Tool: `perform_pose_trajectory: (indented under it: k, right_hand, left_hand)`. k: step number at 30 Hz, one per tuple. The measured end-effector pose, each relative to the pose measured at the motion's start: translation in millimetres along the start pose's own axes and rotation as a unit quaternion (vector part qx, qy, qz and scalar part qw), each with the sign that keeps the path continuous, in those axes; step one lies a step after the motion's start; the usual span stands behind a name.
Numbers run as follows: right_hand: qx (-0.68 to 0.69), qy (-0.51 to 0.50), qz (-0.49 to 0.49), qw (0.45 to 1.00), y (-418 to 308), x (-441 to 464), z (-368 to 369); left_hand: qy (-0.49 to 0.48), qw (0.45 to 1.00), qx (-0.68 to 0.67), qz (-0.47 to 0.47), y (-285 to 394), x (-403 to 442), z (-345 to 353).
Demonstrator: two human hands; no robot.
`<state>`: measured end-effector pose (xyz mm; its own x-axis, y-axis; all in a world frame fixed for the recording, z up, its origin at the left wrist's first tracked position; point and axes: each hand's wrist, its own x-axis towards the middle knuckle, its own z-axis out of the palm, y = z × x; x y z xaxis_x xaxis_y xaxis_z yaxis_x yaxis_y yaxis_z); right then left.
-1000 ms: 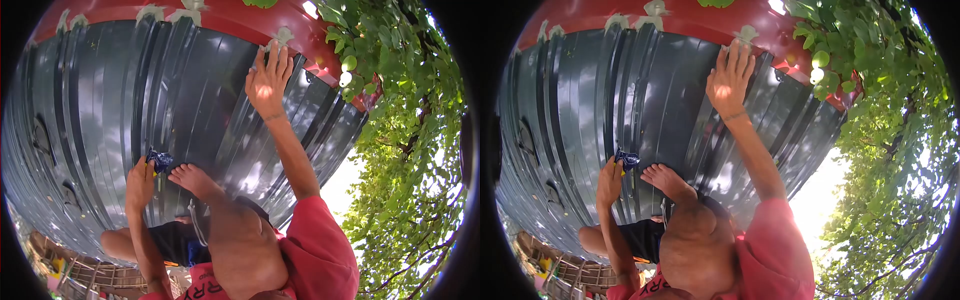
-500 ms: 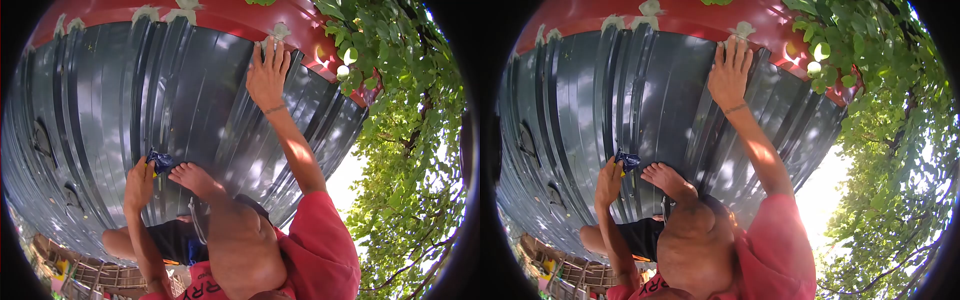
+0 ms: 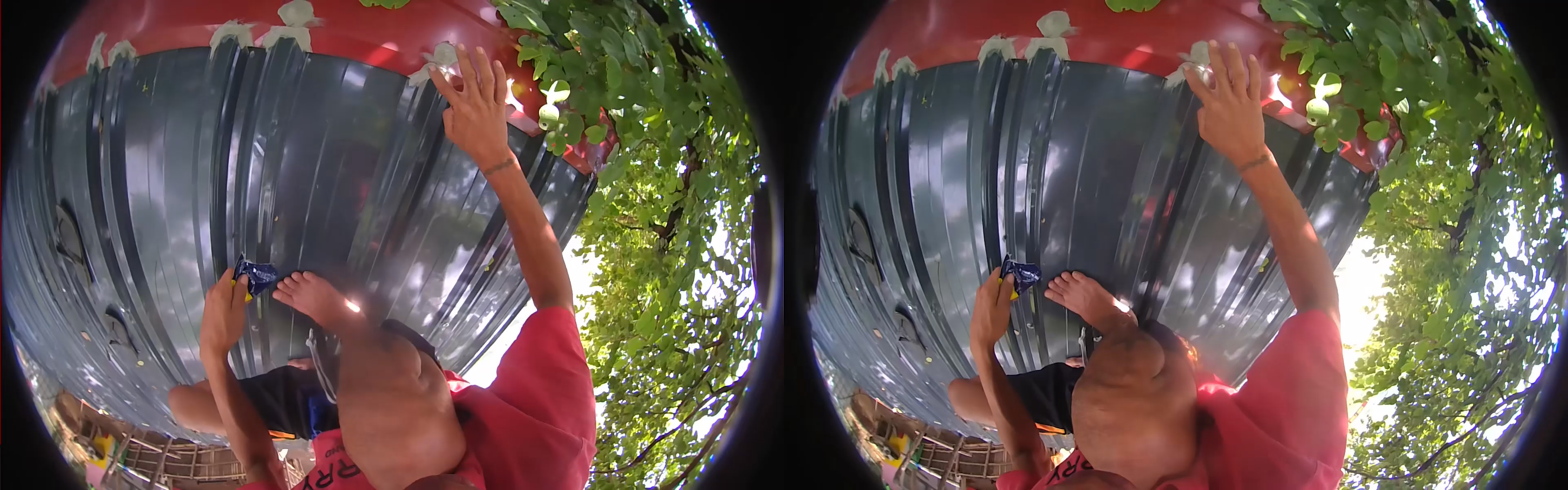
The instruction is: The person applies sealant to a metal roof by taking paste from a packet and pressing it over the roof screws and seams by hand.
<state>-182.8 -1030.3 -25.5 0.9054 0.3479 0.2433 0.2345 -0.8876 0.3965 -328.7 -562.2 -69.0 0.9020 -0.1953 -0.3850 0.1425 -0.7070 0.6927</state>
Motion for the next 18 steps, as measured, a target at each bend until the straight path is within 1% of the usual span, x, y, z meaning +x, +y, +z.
perform_pose_trajectory:
  k: [4,6,10,13,16,18]
  right_hand:
    - [-0.001,-0.011,-0.035,0.999,-5.8,3.3,9.6]
    - [-0.022,-0.008,-0.037,0.999,-0.1,5.1,14.1]
    - [-0.033,0.011,-0.033,0.999,14.3,4.3,16.2]
    - [-0.065,-0.001,-0.029,0.997,24.4,0.2,16.9]
    - [-0.038,0.015,0.025,0.999,24.3,-2.2,13.0]
    - [-0.021,0.011,0.022,0.999,16.3,-3.2,9.7]
  left_hand:
    - [-0.048,0.998,-0.011,-0.050,10.7,1.4,-5.2]
    - [-0.073,0.994,-0.030,-0.077,11.7,3.8,-6.6]
    - [-0.063,0.995,-0.021,-0.074,5.2,3.9,-4.5]
    - [-0.061,0.996,-0.022,-0.064,-0.7,5.1,-4.7]
    - [-0.054,0.996,-0.032,-0.059,-1.1,3.5,-5.6]
    - [-0.054,0.996,-0.034,-0.057,-0.5,3.7,-7.2]
